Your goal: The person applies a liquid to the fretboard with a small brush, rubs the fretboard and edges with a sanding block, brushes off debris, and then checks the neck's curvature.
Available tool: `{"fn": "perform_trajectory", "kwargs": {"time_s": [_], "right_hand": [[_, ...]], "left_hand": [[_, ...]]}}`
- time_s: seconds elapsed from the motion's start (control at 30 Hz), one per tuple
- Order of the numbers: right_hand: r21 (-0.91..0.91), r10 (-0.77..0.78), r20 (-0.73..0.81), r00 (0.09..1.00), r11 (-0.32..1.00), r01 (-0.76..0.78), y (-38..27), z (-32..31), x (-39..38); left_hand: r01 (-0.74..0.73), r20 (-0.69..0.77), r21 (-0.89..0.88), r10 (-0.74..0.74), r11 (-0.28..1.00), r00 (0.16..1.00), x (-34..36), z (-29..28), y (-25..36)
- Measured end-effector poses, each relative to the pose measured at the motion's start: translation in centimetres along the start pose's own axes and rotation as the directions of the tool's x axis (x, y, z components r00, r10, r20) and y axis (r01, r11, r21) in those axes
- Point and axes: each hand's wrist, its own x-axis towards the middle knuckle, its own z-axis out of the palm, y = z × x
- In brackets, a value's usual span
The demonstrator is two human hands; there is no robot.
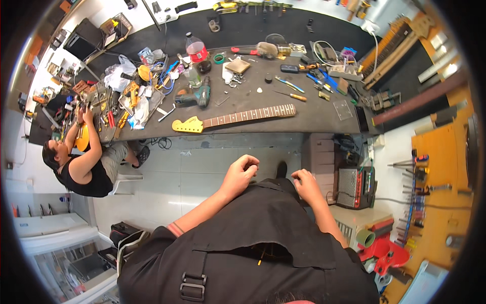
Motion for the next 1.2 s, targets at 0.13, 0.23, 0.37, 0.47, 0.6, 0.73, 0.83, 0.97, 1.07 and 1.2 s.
{"fn": "perform_trajectory", "kwargs": {"time_s": [0.13,0.23,0.37,0.47,0.6,0.73,0.83,0.97,1.07,1.2], "right_hand": [[-0.105,-0.077,0.016,0.997,0.991,0.078,0.5,-1.6,10.4],[-0.177,-0.154,-0.063,0.986,0.974,0.141,1.4,-3.0,19.6],[-0.219,-0.141,-0.149,0.979,0.970,0.107,3.5,-5.0,31.9],[-0.315,-0.124,-0.156,0.980,0.947,0.070,4.7,-5.9,38.6],[-0.371,-0.099,-0.115,0.988,0.927,0.049,5.5,-6.2,43.6],[-0.394,-0.078,-0.033,0.996,0.917,0.059,6.3,-5.5,45.9],[-0.421,-0.127,-0.013,0.992,0.900,0.109,7.4,-5.0,48.0],[-0.155,0.035,-0.138,0.990,0.986,-0.057,8.0,-5.2,49.4],[-0.312,-0.015,-0.039,0.999,0.950,0.002,9.9,-5.7,50.0],[-0.406,-0.135,-0.046,0.990,0.908,0.104,10.4,-6.5,49.8]], "left_hand": [[0.049,-0.126,-0.091,-0.060,0.995,0.990,3.1,-1.6,0.5],[0.076,-0.181,-0.130,-0.100,0.989,0.978,6.6,-1.8,0.3],[0.138,-0.185,-0.033,-0.142,0.990,0.972,11.8,-1.7,1.6],[0.181,-0.214,0.062,-0.164,0.982,0.963,14.4,-1.4,2.7],[0.240,-0.272,0.115,-0.202,0.964,0.941,17.7,-0.3,3.7],[0.219,-0.231,0.112,-0.189,0.969,0.954,20.9,-0.2,2.5],[0.276,-0.173,0.278,-0.235,0.920,0.957,23.4,0.6,4.5],[0.080,-0.061,0.389,-0.061,0.918,0.996,27.0,1.1,5.1],[0.087,-0.004,0.495,-0.098,0.865,0.995,28.7,1.8,7.0],[-0.049,0.146,0.554,-0.039,0.831,0.989,30.6,2.5,8.7]]}}
